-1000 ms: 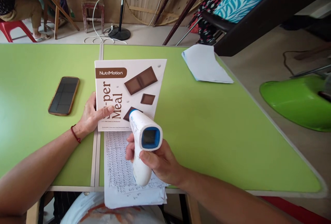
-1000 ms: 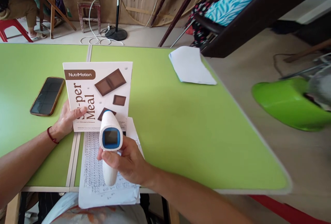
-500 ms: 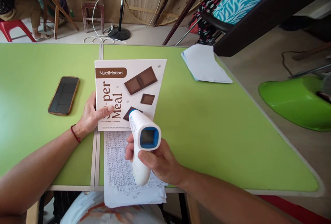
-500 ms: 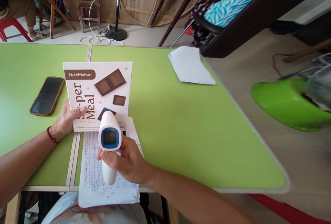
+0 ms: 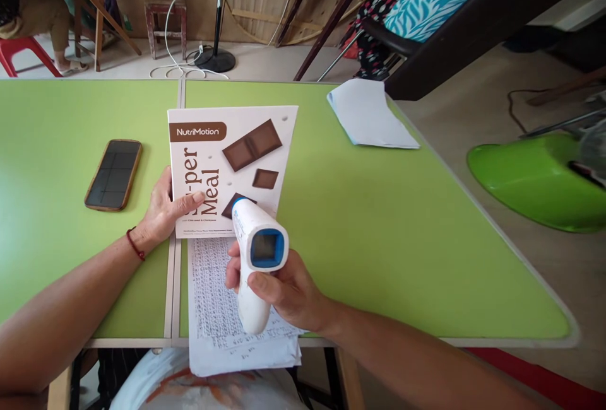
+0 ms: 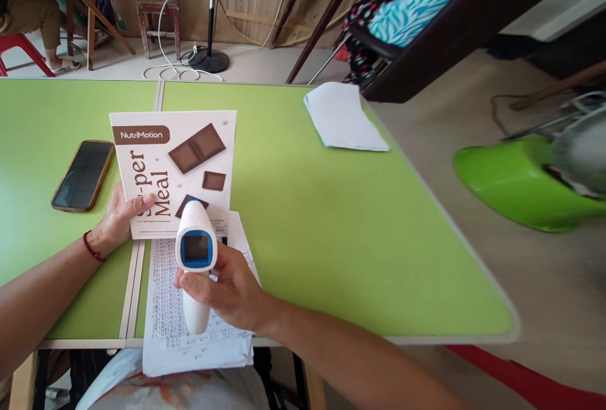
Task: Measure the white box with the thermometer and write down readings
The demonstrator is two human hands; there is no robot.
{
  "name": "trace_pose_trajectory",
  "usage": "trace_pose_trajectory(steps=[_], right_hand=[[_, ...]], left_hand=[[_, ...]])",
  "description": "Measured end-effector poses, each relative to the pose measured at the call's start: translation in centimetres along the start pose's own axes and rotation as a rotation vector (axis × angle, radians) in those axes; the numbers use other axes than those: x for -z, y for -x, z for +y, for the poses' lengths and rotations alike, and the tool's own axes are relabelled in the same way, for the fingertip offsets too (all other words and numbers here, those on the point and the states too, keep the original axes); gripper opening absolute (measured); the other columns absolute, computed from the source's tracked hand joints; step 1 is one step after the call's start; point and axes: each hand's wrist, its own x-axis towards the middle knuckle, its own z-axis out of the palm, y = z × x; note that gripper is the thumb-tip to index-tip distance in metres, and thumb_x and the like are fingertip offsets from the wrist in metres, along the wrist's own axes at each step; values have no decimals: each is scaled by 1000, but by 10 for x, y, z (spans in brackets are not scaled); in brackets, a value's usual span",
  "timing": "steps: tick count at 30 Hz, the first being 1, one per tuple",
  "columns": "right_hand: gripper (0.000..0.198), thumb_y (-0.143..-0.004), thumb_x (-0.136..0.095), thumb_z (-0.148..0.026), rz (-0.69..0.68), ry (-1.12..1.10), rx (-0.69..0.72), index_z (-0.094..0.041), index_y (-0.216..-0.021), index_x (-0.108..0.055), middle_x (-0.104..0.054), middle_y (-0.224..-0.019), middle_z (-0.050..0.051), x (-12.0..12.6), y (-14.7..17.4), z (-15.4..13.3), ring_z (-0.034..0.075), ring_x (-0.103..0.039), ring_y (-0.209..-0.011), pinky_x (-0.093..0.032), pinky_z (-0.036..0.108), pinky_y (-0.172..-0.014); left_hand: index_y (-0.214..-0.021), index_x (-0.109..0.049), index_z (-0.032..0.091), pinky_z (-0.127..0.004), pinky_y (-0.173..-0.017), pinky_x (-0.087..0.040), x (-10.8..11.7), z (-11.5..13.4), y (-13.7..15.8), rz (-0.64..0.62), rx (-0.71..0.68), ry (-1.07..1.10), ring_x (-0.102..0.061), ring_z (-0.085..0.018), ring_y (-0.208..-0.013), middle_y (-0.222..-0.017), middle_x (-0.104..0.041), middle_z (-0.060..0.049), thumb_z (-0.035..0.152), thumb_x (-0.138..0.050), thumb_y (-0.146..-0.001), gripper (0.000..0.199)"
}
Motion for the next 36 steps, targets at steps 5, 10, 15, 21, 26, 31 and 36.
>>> trace_pose_trajectory(steps=[5, 10, 15, 21, 26, 31, 36], right_hand=[[41, -85, -72, -62, -13, -27, 9, -21, -84, -65, -70, -73, 3, -1, -1, -1, 15, -63, -63, -54, 33, -60], [38, -85, -74, -59, 41, 75, 102, -23, -92, -61, -69, -75, 1, 11, -1, -7, 16, -62, -62, -55, 33, -57], [28, -84, -76, -47, 245, 500, 306, -25, -94, -64, -67, -80, 3, 53, -6, -27, 21, -64, -72, -55, 37, -64], [42, -88, -69, -36, 333, 1187, 224, -19, -126, -66, -71, -104, 13, 111, -27, -17, 31, -67, -93, -58, 47, -80], [42, -88, -67, -34, 311, 1320, 181, -20, -127, -67, -74, -106, 14, 135, -40, 6, 34, -69, -96, -57, 51, -86], [36, -90, -64, -33, 339, 1333, 169, -20, -124, -69, -76, -101, 13, 137, -45, 12, 34, -70, -94, -56, 52, -86], [36, -90, -68, -34, 313, 1335, 158, -22, -123, -71, -75, -102, 12, 134, -45, 15, 33, -69, -95, -57, 50, -83]], left_hand=[[-112, -60, 18, -40, -72, -61, -1, 0, 1, 21, 49, 13, -72, -32, -98, -115, -72, -13, 58, -89, -66, 67], [-123, -59, 21, -43, -82, -63, -5, 7, 1, 1, -1, 134, -72, -33, -106, -119, -73, -12, 56, -88, -70, 69], [-136, -50, 28, -46, -94, -61, 0, 16, -10, -8, -127, 226, -68, -34, -118, -124, -70, -9, 50, -91, -69, 82], [-137, -48, 30, -46, -100, -58, 12, 2, -23, -16, -151, 174, -66, -31, -120, -130, -68, -8, 41, -90, -71, 79], [-140, -49, 29, -44, -102, -57, 15, -2, -24, -70, -172, 148, -65, -31, -123, -132, -66, -9, 43, -88, -75, 77], [-141, -51, 28, -48, -116, -48, 14, -3, -26, -114, -217, 79, -53, -32, -140, -133, -65, -10, 43, -87, -78, 75], [-138, -53, 28, -48, -117, -47, 11, -2, -27, -112, -213, 77, -49, -34, -144, -132, -65, -10, 46, -89, -75, 75]])
